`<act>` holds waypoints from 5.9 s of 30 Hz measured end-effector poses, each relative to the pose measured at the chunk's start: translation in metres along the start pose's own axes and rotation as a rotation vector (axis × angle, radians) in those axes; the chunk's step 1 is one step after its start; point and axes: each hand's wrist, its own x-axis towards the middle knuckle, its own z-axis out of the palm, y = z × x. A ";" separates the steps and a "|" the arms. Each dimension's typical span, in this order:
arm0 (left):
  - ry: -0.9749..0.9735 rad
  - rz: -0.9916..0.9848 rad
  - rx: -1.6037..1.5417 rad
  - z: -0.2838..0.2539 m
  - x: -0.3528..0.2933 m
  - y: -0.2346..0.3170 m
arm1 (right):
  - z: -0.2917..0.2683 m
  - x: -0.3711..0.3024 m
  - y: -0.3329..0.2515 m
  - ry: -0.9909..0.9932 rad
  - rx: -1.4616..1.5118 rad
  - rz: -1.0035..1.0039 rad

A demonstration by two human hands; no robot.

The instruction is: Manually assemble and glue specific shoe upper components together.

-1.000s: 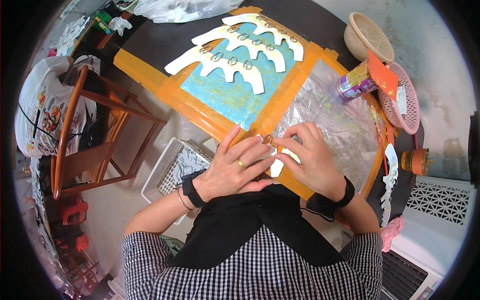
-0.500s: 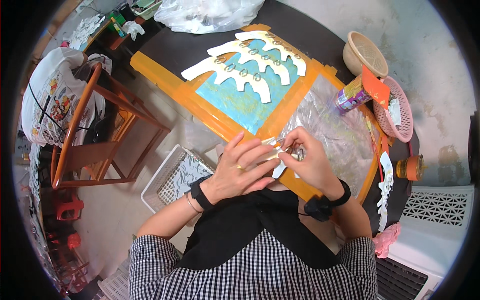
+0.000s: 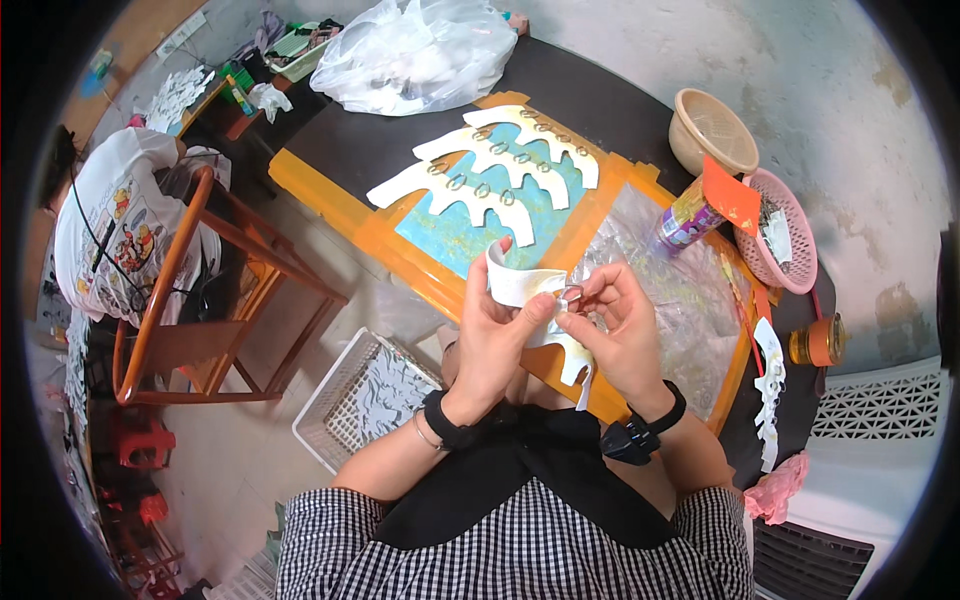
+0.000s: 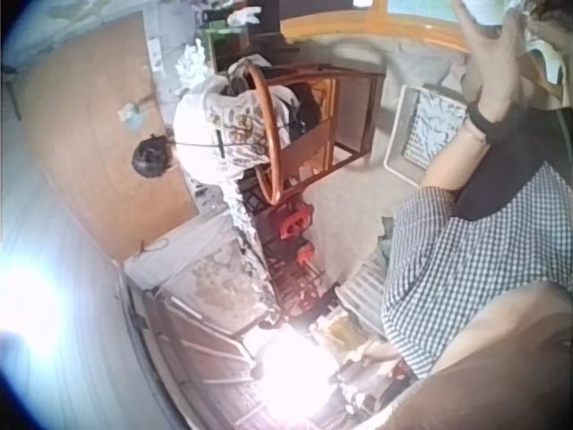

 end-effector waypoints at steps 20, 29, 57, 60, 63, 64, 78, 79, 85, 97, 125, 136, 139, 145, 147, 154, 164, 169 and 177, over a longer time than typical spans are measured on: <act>-0.045 -0.209 0.020 -0.011 0.005 -0.005 | -0.013 0.011 0.010 -0.047 0.252 0.208; -0.036 -0.241 0.022 -0.015 0.005 -0.008 | -0.021 0.019 -0.001 -0.117 0.049 0.291; 0.009 -0.360 0.151 -0.025 0.021 0.014 | -0.028 0.021 0.013 -0.193 0.074 0.348; 0.009 -0.337 0.181 -0.022 0.022 0.010 | -0.024 0.018 0.012 -0.163 0.035 0.277; 0.005 -0.278 0.185 -0.023 0.021 0.006 | -0.020 0.016 0.021 -0.156 0.048 0.262; -0.003 -0.231 0.194 -0.024 0.021 0.005 | -0.019 0.016 0.021 -0.165 0.056 0.289; -0.021 -0.201 0.199 -0.023 0.014 -0.006 | -0.016 0.012 0.020 -0.258 -0.193 0.284; -0.017 -0.221 0.190 -0.021 0.014 -0.004 | -0.017 0.012 0.022 -0.263 -0.199 0.274; 0.014 -0.245 0.143 -0.023 0.020 -0.001 | -0.026 0.018 0.018 -0.287 -0.014 0.378; -0.081 -0.370 -0.198 -0.032 0.024 0.006 | -0.029 0.021 0.008 -0.281 0.044 0.418; -0.017 -0.336 -0.044 -0.027 0.021 0.000 | -0.031 0.018 0.011 -0.331 0.078 0.323; -0.075 -0.377 0.119 -0.010 0.011 0.010 | -0.026 0.019 0.020 -0.168 -0.031 0.250; -0.184 -0.438 0.152 -0.017 0.012 0.009 | -0.026 0.018 0.029 -0.137 -0.050 0.138; -0.075 -0.407 0.183 -0.013 0.006 0.007 | -0.022 0.017 0.019 -0.098 -0.168 0.028; -0.012 -0.342 0.210 -0.014 0.006 0.002 | -0.019 0.017 0.016 -0.086 -0.211 0.004; -0.053 -0.214 0.293 -0.009 0.006 0.001 | -0.016 0.015 0.015 -0.061 -0.292 -0.047; 0.032 -0.273 0.254 -0.002 0.008 0.004 | -0.017 0.014 0.022 -0.070 -0.135 0.003; 0.118 -0.180 0.134 0.002 0.004 -0.003 | -0.018 0.015 0.021 -0.118 -0.161 0.022; 0.088 -0.232 0.103 -0.002 0.003 -0.004 | -0.019 0.015 0.015 -0.098 0.164 0.238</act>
